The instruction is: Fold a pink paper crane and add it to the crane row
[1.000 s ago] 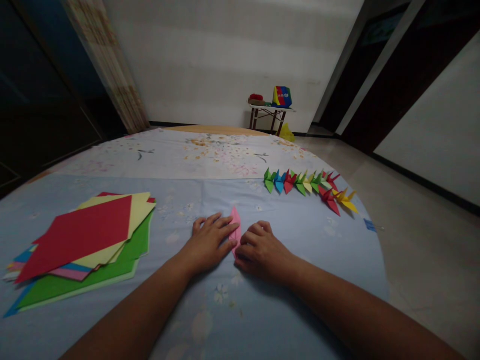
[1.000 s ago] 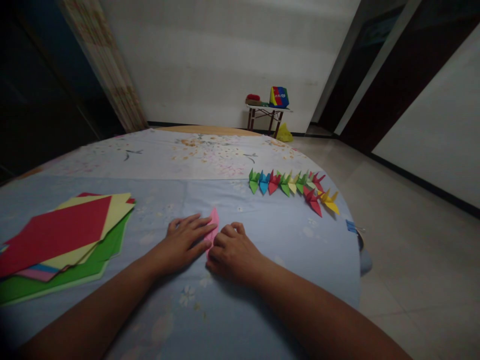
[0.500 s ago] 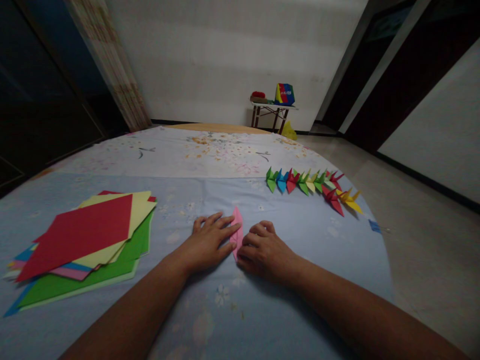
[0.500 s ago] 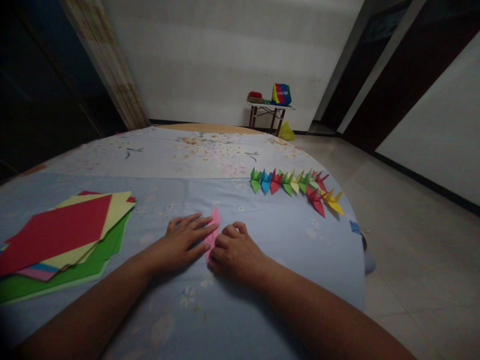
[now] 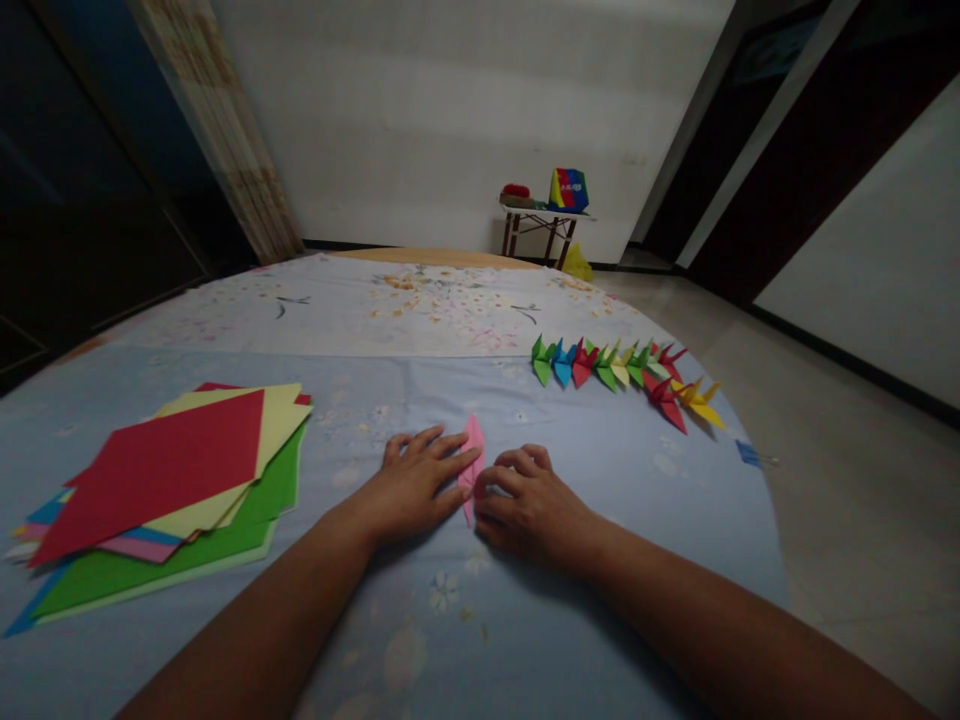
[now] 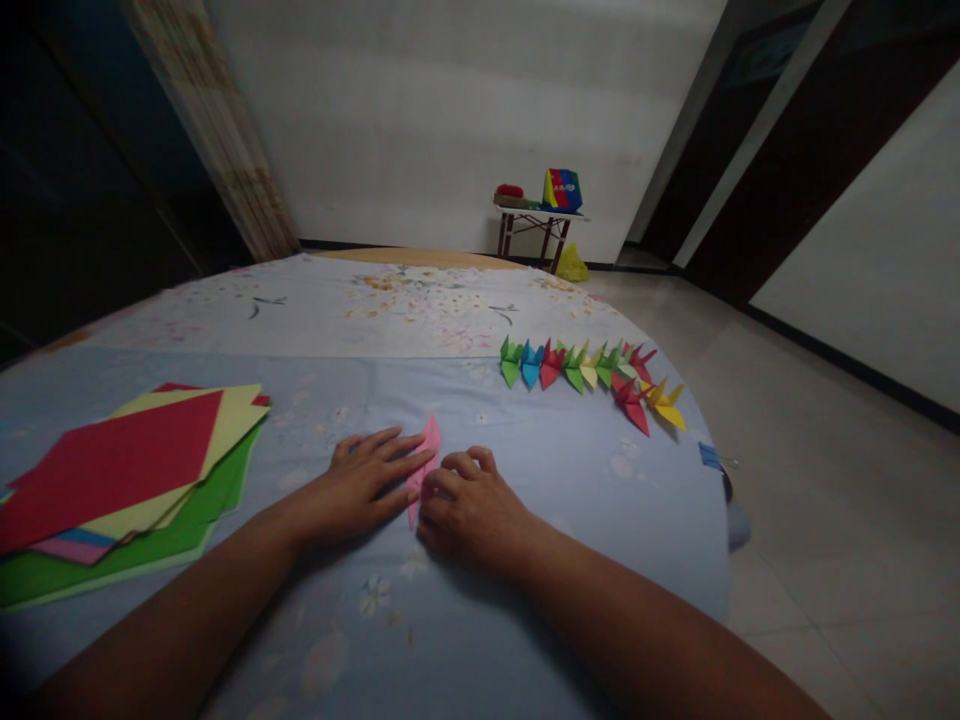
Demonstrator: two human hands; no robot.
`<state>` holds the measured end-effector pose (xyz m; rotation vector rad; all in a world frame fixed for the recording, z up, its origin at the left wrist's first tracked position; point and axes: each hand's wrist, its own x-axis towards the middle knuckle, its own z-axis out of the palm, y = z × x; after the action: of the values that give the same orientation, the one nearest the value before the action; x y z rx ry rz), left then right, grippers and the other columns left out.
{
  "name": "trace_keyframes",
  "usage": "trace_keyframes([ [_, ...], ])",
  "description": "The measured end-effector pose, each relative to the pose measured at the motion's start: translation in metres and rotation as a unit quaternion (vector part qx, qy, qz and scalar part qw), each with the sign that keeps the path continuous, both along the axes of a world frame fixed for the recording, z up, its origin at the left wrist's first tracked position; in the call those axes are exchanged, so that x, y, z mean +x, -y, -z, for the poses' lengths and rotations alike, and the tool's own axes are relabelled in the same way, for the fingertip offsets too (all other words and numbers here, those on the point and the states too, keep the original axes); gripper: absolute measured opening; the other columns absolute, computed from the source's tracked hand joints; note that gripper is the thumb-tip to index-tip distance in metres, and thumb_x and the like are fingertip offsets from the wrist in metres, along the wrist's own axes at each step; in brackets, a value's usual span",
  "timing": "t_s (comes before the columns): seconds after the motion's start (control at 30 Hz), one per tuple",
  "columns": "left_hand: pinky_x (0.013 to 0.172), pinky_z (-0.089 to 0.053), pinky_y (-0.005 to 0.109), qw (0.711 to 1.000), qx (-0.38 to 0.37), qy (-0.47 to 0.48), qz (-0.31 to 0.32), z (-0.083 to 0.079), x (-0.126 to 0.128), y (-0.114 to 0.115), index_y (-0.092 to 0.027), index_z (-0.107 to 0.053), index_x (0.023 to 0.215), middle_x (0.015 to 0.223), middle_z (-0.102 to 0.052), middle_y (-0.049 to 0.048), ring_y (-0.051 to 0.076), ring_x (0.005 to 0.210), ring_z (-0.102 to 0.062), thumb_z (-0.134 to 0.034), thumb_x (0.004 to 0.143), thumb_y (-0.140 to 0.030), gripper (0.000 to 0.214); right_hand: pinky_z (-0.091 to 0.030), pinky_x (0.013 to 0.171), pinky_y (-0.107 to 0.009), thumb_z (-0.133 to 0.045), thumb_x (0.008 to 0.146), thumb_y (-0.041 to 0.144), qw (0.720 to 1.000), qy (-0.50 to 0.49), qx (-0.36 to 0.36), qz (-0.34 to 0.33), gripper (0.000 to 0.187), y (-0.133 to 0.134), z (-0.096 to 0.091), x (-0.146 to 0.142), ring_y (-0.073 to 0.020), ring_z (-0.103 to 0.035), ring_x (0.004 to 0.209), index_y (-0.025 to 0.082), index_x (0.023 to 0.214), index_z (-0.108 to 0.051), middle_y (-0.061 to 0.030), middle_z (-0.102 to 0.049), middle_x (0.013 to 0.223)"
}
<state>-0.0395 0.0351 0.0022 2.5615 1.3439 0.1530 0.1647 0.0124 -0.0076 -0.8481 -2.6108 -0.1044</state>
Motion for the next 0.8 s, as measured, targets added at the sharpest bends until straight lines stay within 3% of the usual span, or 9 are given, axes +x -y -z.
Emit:
trace_keyframes([
  [0.37, 0.101, -0.014, 0.052, 1.0, 0.001, -0.003, -0.007, -0.001, 0.001, 0.003, -0.039, -0.034, 0.134, 0.143, -0.036, 0.0002, 0.029, 0.132, -0.023, -0.039, 0.086, -0.043, 0.049, -0.023, 0.086, -0.038, -0.051, 0.085, 0.028, 1.0, 0.016, -0.017, -0.009, 0.014, 0.004, -0.002, 0.001, -0.0186, -0.047, 0.099, 0.023, 0.09, -0.064, -0.0026, -0.066, 0.094],
  [0.57, 0.098, -0.019, 0.051, 0.998, 0.022, 0.032, -0.053, 0.0, 0.01, 0.005, -0.04, -0.048, 0.123, 0.135, -0.047, -0.0025, 0.026, 0.127, -0.031, -0.03, 0.091, -0.039, 0.038, -0.022, 0.085, -0.038, -0.051, 0.085, 0.025, 0.999, 0.032, -0.024, -0.018, 0.013, 0.006, -0.006, 0.001, -0.0184, -0.048, 0.098, 0.021, 0.09, -0.062, -0.002, -0.066, 0.093],
  [0.8, 0.093, -0.022, 0.048, 0.992, 0.069, 0.057, -0.093, 0.006, 0.019, 0.005, -0.038, -0.06, 0.109, 0.125, -0.056, -0.0008, 0.026, 0.121, -0.038, -0.047, 0.084, -0.044, 0.029, -0.023, 0.086, -0.038, -0.046, 0.088, 0.028, 0.999, 0.039, -0.015, -0.023, 0.018, 0.01, -0.008, 0.002, -0.0198, -0.046, 0.101, 0.018, 0.094, -0.061, -0.005, -0.065, 0.095],
])
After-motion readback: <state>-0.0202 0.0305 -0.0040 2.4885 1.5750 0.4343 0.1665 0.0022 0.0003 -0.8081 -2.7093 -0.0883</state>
